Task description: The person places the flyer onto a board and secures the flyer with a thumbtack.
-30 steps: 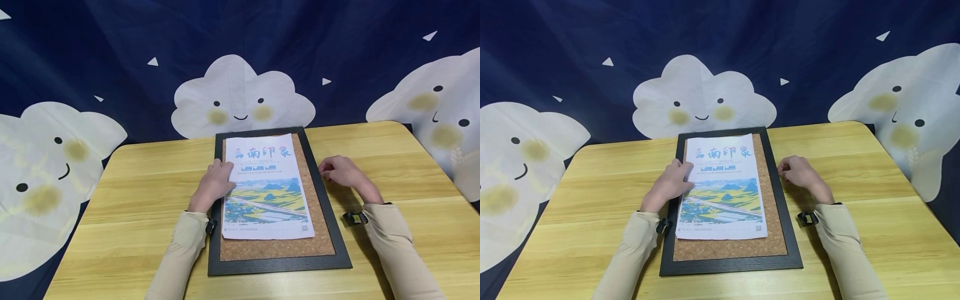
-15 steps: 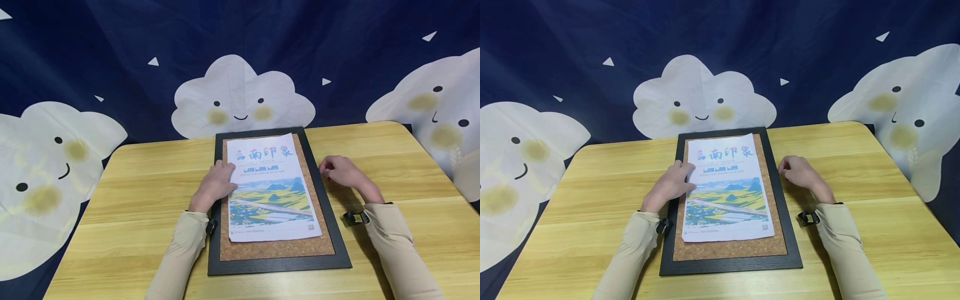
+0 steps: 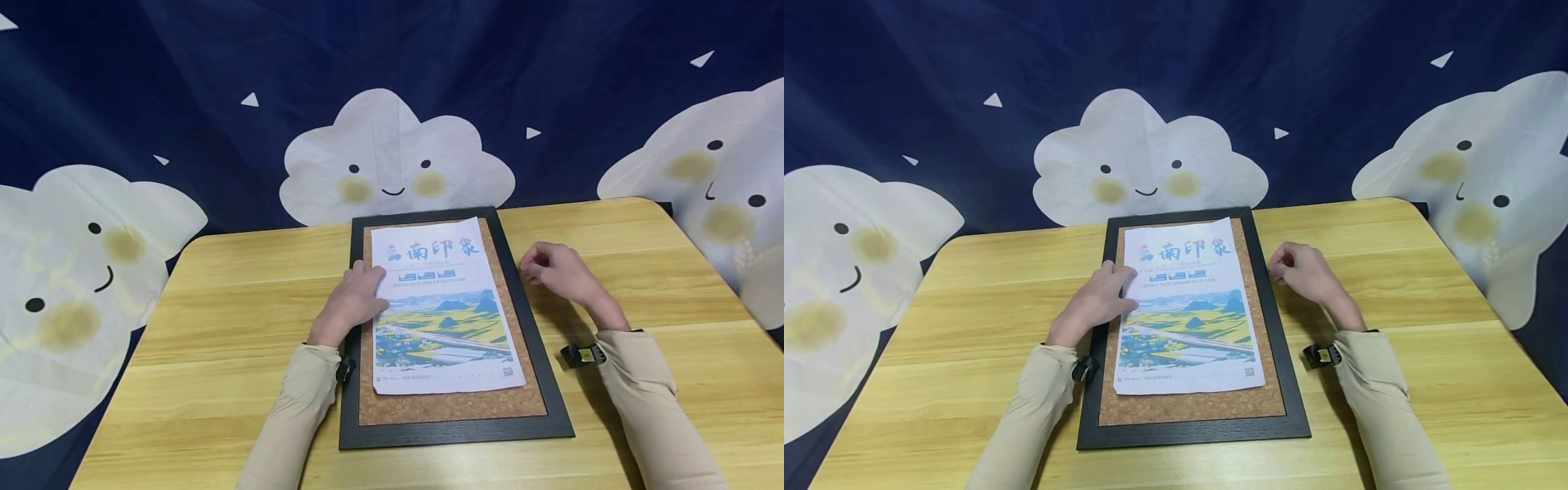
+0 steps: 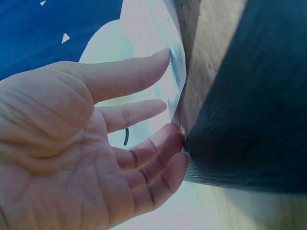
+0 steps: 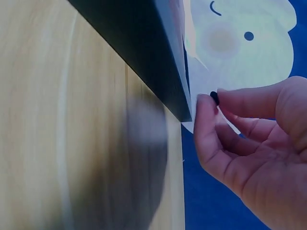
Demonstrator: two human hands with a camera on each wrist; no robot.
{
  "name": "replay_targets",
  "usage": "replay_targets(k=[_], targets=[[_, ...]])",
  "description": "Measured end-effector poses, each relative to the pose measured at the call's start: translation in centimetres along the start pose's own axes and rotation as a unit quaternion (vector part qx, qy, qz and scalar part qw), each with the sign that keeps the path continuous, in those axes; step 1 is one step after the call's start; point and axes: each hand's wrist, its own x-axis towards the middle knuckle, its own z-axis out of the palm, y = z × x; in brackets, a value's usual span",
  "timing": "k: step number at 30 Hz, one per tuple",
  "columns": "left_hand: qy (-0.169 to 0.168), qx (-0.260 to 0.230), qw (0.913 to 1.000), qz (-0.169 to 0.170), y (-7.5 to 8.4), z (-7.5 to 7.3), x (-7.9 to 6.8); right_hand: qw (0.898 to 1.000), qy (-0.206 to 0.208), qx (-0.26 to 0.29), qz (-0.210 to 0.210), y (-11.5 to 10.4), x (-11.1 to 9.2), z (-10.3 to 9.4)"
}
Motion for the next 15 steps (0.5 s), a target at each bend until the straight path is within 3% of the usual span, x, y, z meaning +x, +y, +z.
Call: replay_targets(k=[15], targets=[[-0.003, 0.001, 1.0000, 0.001, 0.09, -0.15, -0.24, 0.998, 0.067, 0.011, -0.011, 0.44, 0.13, 0.36]])
